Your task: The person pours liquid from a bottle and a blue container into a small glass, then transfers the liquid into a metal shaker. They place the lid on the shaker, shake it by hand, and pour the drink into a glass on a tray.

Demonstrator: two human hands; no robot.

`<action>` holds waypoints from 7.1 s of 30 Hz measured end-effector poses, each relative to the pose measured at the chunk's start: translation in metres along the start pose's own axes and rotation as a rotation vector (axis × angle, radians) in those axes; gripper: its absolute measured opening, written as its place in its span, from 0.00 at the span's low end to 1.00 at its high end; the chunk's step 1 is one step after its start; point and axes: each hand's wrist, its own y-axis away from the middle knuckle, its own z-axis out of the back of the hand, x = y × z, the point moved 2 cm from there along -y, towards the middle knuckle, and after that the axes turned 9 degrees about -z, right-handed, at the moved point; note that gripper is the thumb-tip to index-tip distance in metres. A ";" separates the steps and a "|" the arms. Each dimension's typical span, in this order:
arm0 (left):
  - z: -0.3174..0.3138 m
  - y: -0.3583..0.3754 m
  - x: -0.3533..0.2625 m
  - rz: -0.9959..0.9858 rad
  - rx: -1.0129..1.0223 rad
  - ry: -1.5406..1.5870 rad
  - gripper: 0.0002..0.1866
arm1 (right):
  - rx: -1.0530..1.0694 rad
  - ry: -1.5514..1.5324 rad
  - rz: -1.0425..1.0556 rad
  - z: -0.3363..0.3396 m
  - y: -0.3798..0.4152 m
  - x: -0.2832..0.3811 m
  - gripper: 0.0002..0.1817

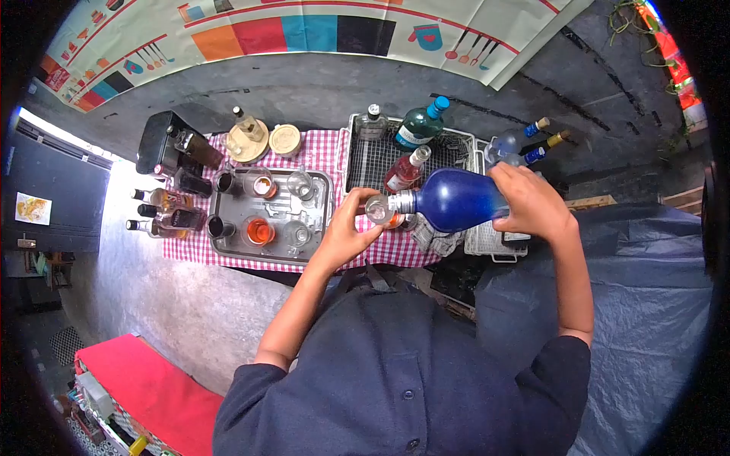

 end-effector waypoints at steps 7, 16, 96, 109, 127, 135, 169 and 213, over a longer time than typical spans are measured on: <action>-0.013 -0.006 -0.004 0.025 0.008 -0.022 0.28 | -0.013 0.001 0.005 -0.003 0.005 -0.016 0.31; -0.034 -0.013 -0.002 0.011 -0.015 -0.005 0.28 | 0.002 -0.012 -0.015 -0.007 0.009 -0.036 0.31; -0.086 0.025 0.113 0.470 0.149 -0.446 0.29 | 0.340 -0.964 -0.484 -0.390 0.011 -0.065 0.60; -0.059 0.002 0.114 0.387 0.258 -0.403 0.30 | 0.465 -0.652 -0.704 -0.408 -0.010 -0.015 0.68; -0.024 0.044 0.197 0.120 0.203 -0.343 0.30 | -0.150 -0.924 -0.634 -0.346 -0.034 -0.005 0.25; -0.033 0.039 0.207 0.074 0.280 -0.407 0.30 | -0.110 -0.821 -0.587 -0.351 -0.066 0.016 0.29; -0.050 0.036 0.192 0.010 0.246 -0.561 0.36 | -0.321 -1.030 -0.466 -0.378 -0.051 0.003 0.24; -0.157 0.040 0.139 0.152 -0.355 -0.238 0.42 | -0.163 -2.053 -0.355 -0.314 -0.040 -0.026 0.20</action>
